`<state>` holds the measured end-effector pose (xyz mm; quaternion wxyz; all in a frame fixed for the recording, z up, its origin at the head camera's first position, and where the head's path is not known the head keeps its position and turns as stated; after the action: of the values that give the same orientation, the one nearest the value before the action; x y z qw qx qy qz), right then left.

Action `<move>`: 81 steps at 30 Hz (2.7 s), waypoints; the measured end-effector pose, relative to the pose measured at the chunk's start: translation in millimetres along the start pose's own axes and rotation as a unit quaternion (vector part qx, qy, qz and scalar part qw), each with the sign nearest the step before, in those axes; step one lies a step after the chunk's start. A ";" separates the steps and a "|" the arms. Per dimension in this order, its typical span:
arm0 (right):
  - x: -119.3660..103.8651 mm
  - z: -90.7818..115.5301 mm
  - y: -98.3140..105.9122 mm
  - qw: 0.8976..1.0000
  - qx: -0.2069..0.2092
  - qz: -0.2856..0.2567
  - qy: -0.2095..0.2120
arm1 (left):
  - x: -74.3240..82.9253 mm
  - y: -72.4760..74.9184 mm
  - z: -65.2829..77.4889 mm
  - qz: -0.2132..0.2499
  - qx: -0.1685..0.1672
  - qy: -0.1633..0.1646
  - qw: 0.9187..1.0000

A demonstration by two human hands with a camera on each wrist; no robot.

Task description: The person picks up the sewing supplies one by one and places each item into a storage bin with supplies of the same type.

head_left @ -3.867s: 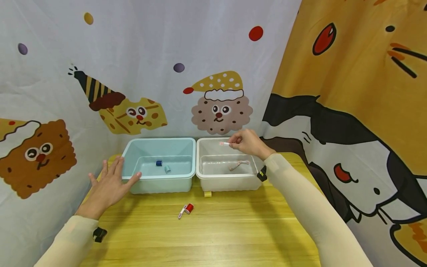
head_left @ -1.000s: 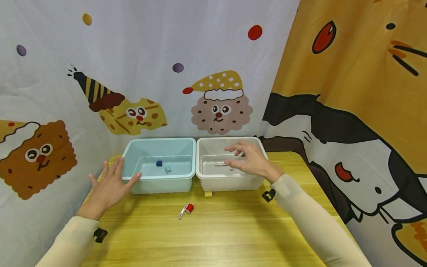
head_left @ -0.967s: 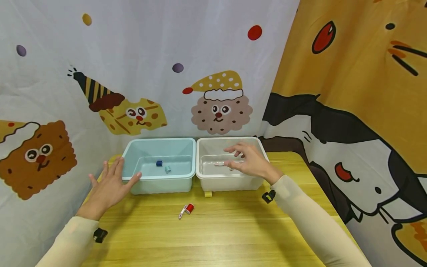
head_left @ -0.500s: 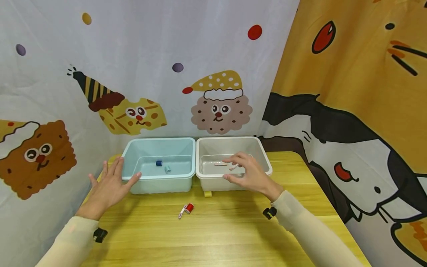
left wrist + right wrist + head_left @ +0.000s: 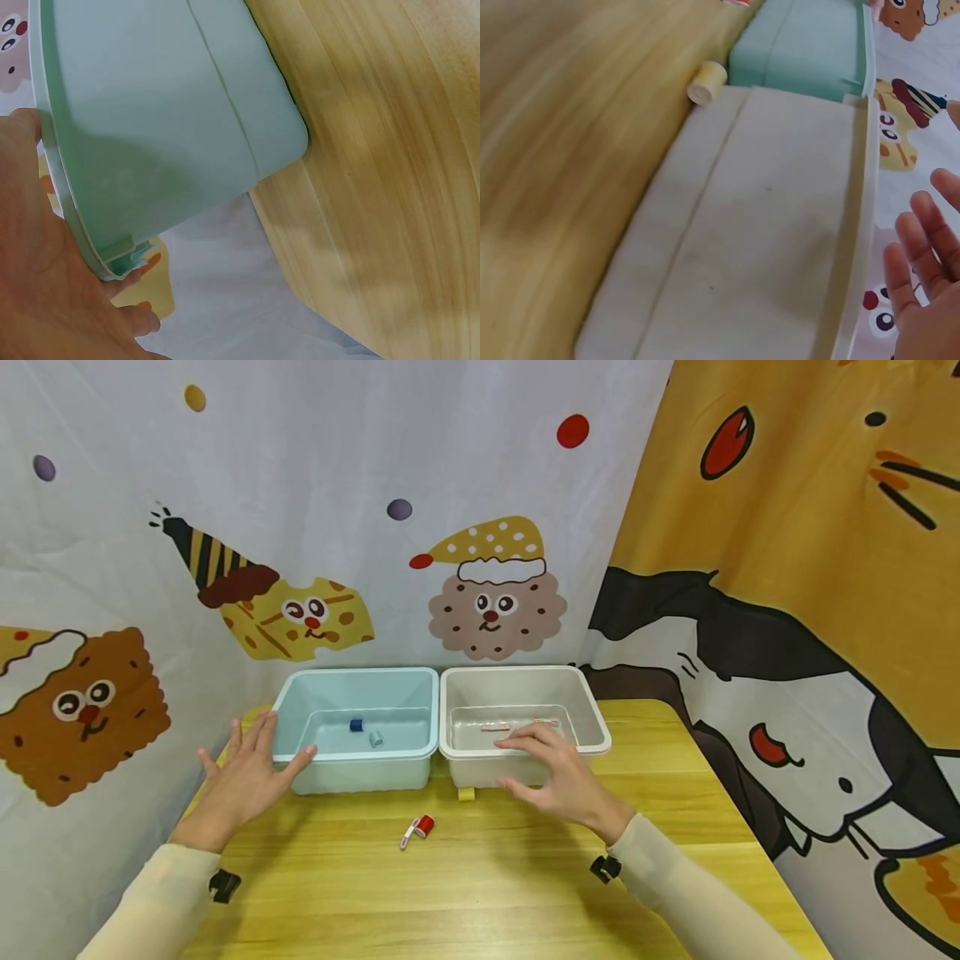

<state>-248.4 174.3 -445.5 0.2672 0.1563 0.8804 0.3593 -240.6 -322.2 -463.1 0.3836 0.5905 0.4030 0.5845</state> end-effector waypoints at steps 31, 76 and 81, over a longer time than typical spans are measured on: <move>1.5 29.8 -46.4 0.993 -0.110 -0.031 -0.012 | 0.2 0.0 -0.6 -0.001 0.002 0.000 1.000; 21.7 30.9 -105.8 0.959 -0.272 -0.038 -0.077 | 1.1 0.2 -0.3 -0.002 -0.004 0.001 1.000; 22.2 30.8 -106.7 0.956 -0.281 -0.024 -0.084 | 2.2 0.6 0.1 0.000 -0.006 0.001 1.000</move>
<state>-257.3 127.6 -548.3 0.3817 0.0834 0.7218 0.5713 -240.5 -320.4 -461.7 0.3867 0.5877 0.4003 0.5872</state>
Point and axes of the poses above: each hand's wrist, its own z-axis away from the middle knuckle, its own y-axis out of the back of the hand, x = y × z, the point moved 3 cm from there along -z, towards the middle knuckle, and after that the axes turned 1 degree about y, right-handed, at the moved point
